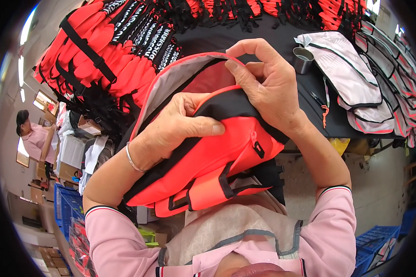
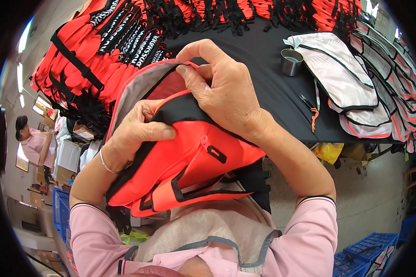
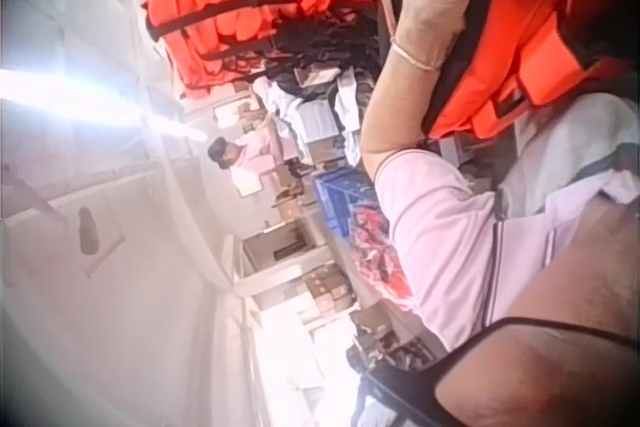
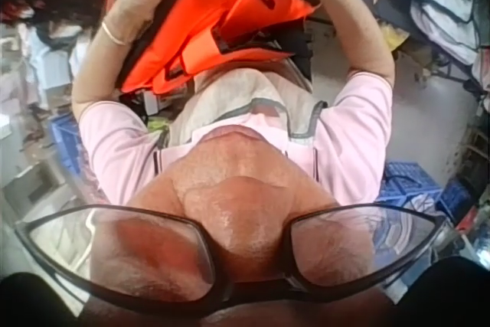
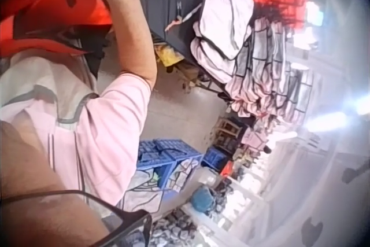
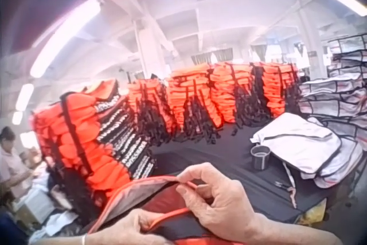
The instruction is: Inspecting and trimming threads on backpacks during the manufacturing process.
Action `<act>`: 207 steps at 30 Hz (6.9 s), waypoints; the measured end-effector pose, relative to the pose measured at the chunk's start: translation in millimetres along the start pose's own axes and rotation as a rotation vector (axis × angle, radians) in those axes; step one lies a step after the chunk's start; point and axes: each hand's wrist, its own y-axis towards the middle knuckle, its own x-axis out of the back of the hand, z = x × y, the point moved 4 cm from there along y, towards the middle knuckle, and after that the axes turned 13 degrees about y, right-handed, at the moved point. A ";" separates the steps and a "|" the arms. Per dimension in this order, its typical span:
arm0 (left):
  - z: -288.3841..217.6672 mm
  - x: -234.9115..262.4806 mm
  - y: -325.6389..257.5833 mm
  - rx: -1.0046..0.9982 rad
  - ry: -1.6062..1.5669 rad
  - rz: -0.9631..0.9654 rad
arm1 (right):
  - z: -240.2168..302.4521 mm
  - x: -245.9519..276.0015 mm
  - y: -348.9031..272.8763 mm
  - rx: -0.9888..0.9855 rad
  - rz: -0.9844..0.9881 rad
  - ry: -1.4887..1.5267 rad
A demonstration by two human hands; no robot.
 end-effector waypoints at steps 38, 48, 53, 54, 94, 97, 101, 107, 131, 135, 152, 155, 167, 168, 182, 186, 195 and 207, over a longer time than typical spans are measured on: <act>-145.8 239.5 -48.9 -0.392 0.558 -0.631 | 96.3 173.8 170.0 -0.203 0.034 -0.276; 150.6 168.7 116.0 -0.334 1.454 -0.490 | -182.1 159.5 -17.6 -0.129 0.198 -0.999; 239.7 131.3 107.1 -0.363 1.620 -0.516 | -196.2 68.4 -84.0 -0.011 0.725 -1.067; 242.7 131.6 108.7 -0.346 1.599 -0.463 | -197.6 49.4 -84.7 0.053 0.824 -1.105; 115.4 191.5 143.9 -0.417 0.429 0.203 | -318.3 -21.1 128.9 -0.007 0.423 -0.877; 76.5 183.8 159.3 -0.461 0.952 0.027 | -312.9 -11.3 115.7 0.050 0.406 -0.929; 121.3 137.1 183.4 -0.291 1.901 0.219 | -322.8 28.0 103.8 -0.163 0.286 -1.068; 152.1 164.4 215.4 -0.489 1.586 -0.020 | -297.0 150.2 43.9 -0.346 0.259 -1.245; 192.9 45.5 296.3 -0.507 1.342 -0.521 | -204.3 258.4 -74.2 -0.529 -0.254 -1.315; 204.8 33.8 265.6 -0.529 1.342 -0.559 | -210.8 202.5 -39.4 -0.453 -0.310 -1.069; 213.7 59.0 215.1 -0.315 0.998 -0.685 | -257.1 131.4 -91.7 -0.397 -0.309 -0.842; 211.6 57.8 229.0 -0.350 1.050 -0.629 | -257.1 130.0 -91.9 -0.388 -0.314 -0.865; 218.3 54.5 258.3 -0.242 1.216 -0.410 | -258.4 130.5 -93.7 -0.383 -0.278 -0.898; 220.1 55.1 257.0 -0.229 1.185 -0.402 | -255.6 130.5 -92.1 -0.372 -0.284 -0.862; 224.4 58.1 231.0 -0.272 0.656 -0.667 | -246.1 101.0 -48.4 -0.239 0.524 -0.764; 228.5 57.3 238.9 -0.351 0.677 -0.579 | -246.4 106.7 -69.6 -0.001 0.418 -0.726; 222.3 42.5 261.0 -0.523 1.295 -0.422 | -252.1 113.7 -83.4 -0.003 0.394 -0.784; 231.9 70.5 244.4 -0.242 0.696 -0.580 | -247.8 114.3 -83.0 -0.011 0.360 -0.742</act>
